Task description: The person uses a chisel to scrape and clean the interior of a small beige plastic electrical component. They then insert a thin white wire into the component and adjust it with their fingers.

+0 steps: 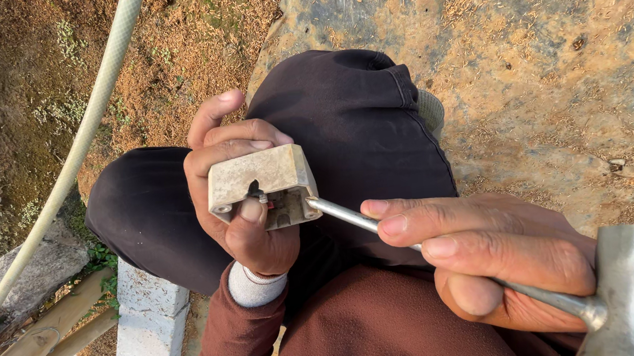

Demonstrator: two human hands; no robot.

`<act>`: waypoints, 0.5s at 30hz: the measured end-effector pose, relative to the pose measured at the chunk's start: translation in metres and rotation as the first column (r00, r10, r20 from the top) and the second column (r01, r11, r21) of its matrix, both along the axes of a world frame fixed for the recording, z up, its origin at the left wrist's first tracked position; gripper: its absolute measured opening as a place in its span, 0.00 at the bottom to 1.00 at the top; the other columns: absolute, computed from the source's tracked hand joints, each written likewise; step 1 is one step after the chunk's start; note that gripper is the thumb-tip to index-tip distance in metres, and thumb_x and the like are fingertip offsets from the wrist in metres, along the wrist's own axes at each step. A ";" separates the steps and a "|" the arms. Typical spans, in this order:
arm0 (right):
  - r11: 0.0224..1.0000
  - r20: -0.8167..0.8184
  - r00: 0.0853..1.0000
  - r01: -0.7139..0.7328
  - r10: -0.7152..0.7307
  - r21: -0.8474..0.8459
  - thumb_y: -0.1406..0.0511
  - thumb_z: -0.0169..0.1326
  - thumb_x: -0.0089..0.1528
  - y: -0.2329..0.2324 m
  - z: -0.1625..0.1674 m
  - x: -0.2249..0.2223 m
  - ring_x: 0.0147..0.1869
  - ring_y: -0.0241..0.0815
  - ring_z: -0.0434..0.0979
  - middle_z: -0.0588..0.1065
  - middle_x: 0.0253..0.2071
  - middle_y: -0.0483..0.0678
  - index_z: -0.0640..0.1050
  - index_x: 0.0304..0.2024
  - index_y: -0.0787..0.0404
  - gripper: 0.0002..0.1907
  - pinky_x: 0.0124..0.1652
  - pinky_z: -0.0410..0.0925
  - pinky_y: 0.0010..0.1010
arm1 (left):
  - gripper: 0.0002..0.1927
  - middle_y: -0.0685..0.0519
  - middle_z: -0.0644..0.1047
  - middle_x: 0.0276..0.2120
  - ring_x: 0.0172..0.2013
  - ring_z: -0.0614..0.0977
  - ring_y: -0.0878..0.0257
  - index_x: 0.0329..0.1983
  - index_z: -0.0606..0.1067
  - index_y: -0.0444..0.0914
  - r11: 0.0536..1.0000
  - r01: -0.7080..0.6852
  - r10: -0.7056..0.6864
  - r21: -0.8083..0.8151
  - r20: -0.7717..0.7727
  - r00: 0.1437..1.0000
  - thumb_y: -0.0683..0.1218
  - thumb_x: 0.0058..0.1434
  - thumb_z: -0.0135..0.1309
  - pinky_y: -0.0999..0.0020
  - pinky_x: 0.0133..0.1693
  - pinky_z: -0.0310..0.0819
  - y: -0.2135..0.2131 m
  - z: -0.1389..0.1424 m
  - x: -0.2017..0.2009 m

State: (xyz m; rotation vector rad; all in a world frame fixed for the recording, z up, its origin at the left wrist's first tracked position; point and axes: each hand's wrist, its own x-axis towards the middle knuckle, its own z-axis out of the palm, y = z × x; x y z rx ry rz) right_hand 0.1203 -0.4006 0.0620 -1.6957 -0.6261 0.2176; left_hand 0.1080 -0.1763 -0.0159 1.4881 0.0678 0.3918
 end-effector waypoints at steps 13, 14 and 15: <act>0.986 0.078 0.984 0.161 -0.163 0.033 0.67 0.49 0.71 0.022 -0.010 -0.001 0.54 0.54 0.86 0.78 0.47 0.61 0.67 0.50 0.65 0.09 0.53 0.82 0.39 | 0.24 0.49 0.69 0.48 0.49 0.70 0.60 0.50 0.72 0.36 0.981 -0.091 0.091 0.174 0.010 0.996 0.61 0.68 0.49 0.62 0.55 0.65 0.000 -0.004 -0.003; 0.983 0.064 0.981 0.180 -0.182 0.031 0.67 0.49 0.71 0.024 -0.011 -0.003 0.54 0.54 0.85 0.78 0.48 0.61 0.67 0.50 0.64 0.09 0.52 0.81 0.37 | 0.24 0.50 0.68 0.48 0.48 0.70 0.60 0.49 0.73 0.36 0.979 -0.106 0.107 0.172 0.007 0.994 0.61 0.68 0.49 0.63 0.54 0.65 -0.001 -0.006 -0.004; 0.980 0.049 0.979 0.198 -0.199 0.029 0.67 0.48 0.71 0.026 -0.012 -0.005 0.54 0.54 0.85 0.79 0.48 0.61 0.66 0.50 0.64 0.08 0.51 0.79 0.36 | 0.24 0.49 0.68 0.48 0.48 0.70 0.61 0.50 0.73 0.36 0.978 -0.112 0.114 0.175 -0.002 0.993 0.61 0.68 0.49 0.63 0.54 0.66 0.000 -0.006 -0.006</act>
